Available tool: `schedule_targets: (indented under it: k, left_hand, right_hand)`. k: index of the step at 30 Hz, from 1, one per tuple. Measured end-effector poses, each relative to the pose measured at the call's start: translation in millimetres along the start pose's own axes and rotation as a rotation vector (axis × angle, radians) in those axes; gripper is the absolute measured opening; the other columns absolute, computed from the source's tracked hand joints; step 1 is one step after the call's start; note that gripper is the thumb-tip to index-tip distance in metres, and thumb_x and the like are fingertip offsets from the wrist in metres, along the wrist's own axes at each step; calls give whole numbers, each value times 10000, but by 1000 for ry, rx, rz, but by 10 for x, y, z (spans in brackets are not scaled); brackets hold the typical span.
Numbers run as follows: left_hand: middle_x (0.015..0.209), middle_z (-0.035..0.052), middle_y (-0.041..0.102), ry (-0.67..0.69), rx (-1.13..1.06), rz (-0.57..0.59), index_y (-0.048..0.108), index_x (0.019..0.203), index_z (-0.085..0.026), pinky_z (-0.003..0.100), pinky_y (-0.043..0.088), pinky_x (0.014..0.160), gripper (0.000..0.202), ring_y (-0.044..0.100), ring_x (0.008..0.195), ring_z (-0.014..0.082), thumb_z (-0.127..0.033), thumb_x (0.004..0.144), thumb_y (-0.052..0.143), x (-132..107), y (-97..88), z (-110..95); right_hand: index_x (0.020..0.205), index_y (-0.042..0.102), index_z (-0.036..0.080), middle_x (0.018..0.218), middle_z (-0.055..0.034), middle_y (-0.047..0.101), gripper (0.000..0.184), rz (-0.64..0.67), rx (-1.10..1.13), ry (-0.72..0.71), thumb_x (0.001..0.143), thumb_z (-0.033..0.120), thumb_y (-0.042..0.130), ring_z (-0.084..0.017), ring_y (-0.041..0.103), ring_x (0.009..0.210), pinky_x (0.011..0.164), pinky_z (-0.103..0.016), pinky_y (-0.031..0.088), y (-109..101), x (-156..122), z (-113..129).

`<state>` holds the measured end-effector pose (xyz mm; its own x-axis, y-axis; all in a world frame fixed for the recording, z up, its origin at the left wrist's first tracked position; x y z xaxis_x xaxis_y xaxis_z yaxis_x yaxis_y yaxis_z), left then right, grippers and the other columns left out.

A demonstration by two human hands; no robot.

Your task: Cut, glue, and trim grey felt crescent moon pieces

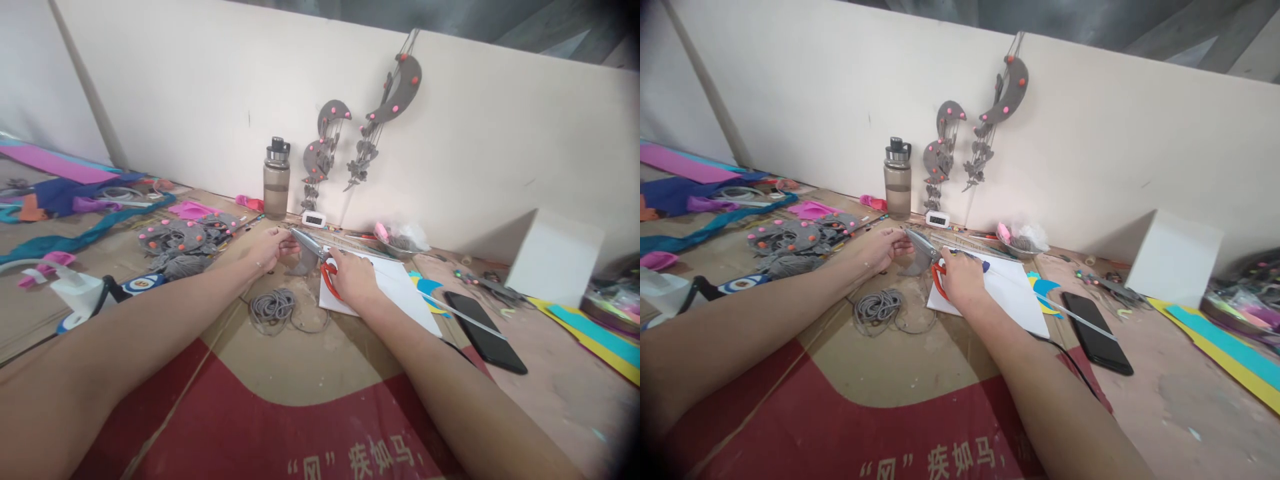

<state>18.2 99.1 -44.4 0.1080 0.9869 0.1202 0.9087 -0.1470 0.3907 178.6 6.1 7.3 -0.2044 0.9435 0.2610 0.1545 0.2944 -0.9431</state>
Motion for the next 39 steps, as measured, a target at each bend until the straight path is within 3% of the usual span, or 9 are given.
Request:
schedule_targets:
  k: [6,19,26,39]
  left_hand:
    - [755,79,677,-2,-10,7,585,689,-152,322,552,727,112,639,654,148,-195,785,625,-28,25,-16]
    - [763,83,691,15,-6,7,583,692,-156,302,559,712,102,651,674,150,-202,764,639,-33,28,-33]
    - [737,80,678,10,35,33,571,678,-164,323,551,728,115,651,667,156,-184,780,619,-95,105,-69]
    - [765,70,678,60,5,20,551,690,-172,337,557,733,138,655,673,158,-211,780,647,-78,52,-97]
  right_hand:
    - [1242,464,218,1022,-113,687,320,18,4,50,924,257,470,-279,661,960,805,-372,458,28,16,-12]
    - [1318,442,223,1108,-149,647,401,102,-39,76,939,131,347,-274,650,1014,792,-375,486,41,-14,30]
    - [1335,436,212,1115,-163,643,424,104,-64,84,942,106,317,-280,645,1018,795,-392,488,27,-23,55]
    - [1331,438,224,1117,-168,635,414,61,-114,79,949,125,313,-267,645,1000,808,-381,469,-24,-28,46]
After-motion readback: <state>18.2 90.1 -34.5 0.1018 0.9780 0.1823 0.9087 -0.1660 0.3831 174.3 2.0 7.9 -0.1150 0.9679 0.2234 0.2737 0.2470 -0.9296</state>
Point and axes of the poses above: each hand's wrist, its own x-axis towards the middle knuckle, its own y-axis out of the palm, z = x × y, the point moved 10 cm from there along x, towards the middle knuckle
